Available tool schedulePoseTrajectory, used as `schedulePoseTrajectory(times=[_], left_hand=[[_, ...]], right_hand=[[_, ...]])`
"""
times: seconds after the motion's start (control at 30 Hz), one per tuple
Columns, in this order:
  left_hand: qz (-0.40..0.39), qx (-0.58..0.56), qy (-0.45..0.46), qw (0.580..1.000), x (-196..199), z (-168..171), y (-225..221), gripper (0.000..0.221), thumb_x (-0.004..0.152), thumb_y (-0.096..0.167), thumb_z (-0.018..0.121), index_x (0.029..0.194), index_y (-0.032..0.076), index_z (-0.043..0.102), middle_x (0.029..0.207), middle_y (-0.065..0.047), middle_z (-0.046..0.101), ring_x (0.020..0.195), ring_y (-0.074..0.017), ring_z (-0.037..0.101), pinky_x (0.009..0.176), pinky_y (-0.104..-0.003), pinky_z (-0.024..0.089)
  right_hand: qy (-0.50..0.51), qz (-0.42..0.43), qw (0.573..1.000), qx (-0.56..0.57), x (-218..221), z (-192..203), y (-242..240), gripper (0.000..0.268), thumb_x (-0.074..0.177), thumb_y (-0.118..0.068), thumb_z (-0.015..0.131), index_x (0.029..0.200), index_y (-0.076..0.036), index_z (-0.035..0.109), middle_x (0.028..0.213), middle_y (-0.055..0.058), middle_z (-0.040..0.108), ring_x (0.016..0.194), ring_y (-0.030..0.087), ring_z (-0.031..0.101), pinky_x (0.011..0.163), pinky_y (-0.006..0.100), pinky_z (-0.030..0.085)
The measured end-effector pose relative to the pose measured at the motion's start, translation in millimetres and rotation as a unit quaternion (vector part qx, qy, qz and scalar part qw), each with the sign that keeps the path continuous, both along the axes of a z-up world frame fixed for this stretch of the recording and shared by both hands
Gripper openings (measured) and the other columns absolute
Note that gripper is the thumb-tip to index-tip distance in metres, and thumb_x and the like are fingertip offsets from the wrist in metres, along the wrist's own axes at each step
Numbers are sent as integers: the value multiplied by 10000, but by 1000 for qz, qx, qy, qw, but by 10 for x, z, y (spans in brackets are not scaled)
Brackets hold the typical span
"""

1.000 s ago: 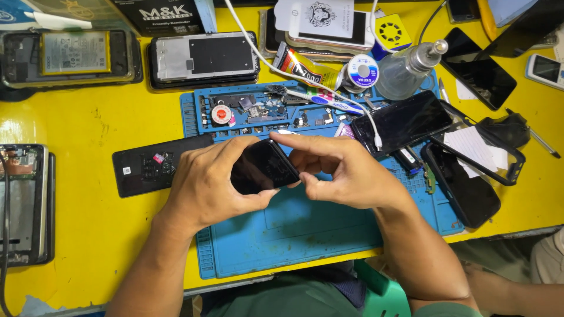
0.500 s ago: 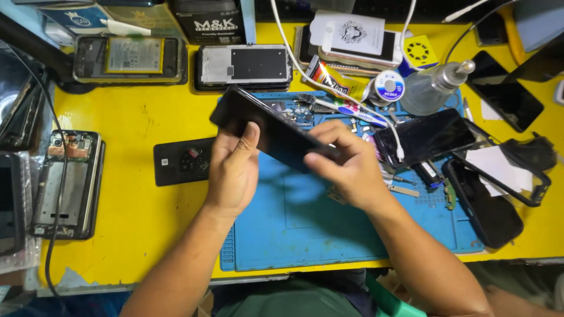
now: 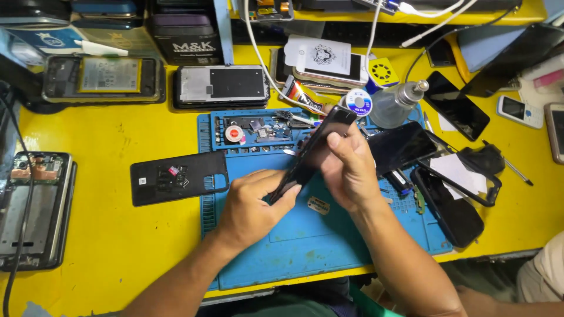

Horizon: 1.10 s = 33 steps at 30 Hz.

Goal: The person disassembles a smartphone by prying open the back cover and removing the back glass. They then use a screwdriver to remove screws and tweezers to disconnect the battery connector and other internal components.

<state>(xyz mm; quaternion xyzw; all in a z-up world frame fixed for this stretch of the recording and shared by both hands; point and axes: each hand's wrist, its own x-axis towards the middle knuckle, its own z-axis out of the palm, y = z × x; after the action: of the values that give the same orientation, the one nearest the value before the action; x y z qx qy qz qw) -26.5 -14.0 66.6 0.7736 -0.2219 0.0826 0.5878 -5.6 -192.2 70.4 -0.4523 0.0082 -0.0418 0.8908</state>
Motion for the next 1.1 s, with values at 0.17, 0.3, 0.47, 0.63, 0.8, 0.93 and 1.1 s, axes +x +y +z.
schedulePoseTrajectory(times=[0.17, 0.3, 0.47, 0.63, 0.8, 0.93, 1.1], left_hand=[[53, 60, -173, 982, -46, -110, -69, 114, 863, 136, 809, 941, 62, 772, 901, -80, 774, 763, -248, 751, 659, -334, 596], [14, 40, -144, 989, -25, 96, 137, 353, 852, 264, 793, 1115, 32, 754, 920, -119, 779, 798, -287, 774, 661, -379, 620], [4, -100, -24, 995, 57, 279, 347, 455, 910, 51, 688, 1363, 35, 648, 1147, -185, 758, 879, -290, 786, 698, -358, 652], [8, -141, -23, 990, 8, 252, 291, 445, 870, -9, 712, 1313, 20, 685, 1127, -161, 744, 900, -251, 773, 740, -340, 661], [11, -129, -28, 991, 25, 234, 314, 427, 867, -14, 714, 1292, 27, 700, 1044, -117, 738, 830, -204, 760, 737, -335, 662], [21, -126, -45, 991, 39, 236, 308, 406, 866, -17, 701, 1269, 22, 717, 1016, -138, 740, 812, -232, 755, 729, -357, 655], [32, -98, -77, 992, 57, 211, 313, 412, 848, -8, 714, 1257, 32, 729, 1002, -118, 741, 800, -220, 743, 732, -359, 632]], right_hand=[[-64, 22, 996, -60, -95, -163, 117, 1025, 806, -130, 859, 1615, -146, 232, 1113, 124, 628, 972, 228, 731, 839, 346, 654], [-46, 46, 981, -181, -81, -217, 62, 1088, 787, -92, 848, 1651, -147, 190, 956, 8, 558, 836, 67, 648, 731, 179, 569], [-59, 99, 958, -265, -118, -328, 54, 1222, 695, -103, 914, 1665, -147, 171, 962, 109, 564, 815, 162, 602, 708, 278, 558], [-83, 108, 944, -299, -194, -256, 177, 1238, 690, -68, 922, 1668, -147, 166, 937, 130, 577, 798, 182, 606, 676, 308, 556], [-109, 74, 924, -358, -212, -261, 173, 1189, 721, -72, 903, 1656, -84, 169, 957, 167, 582, 837, 222, 621, 704, 343, 547], [-117, 61, 916, -380, -238, -202, 225, 1151, 755, -53, 887, 1652, -62, 166, 998, 188, 600, 881, 235, 633, 727, 332, 544], [-113, 52, 918, -376, -228, -207, 222, 1192, 713, -55, 914, 1645, -44, 172, 1059, 211, 616, 947, 268, 647, 792, 374, 571]])
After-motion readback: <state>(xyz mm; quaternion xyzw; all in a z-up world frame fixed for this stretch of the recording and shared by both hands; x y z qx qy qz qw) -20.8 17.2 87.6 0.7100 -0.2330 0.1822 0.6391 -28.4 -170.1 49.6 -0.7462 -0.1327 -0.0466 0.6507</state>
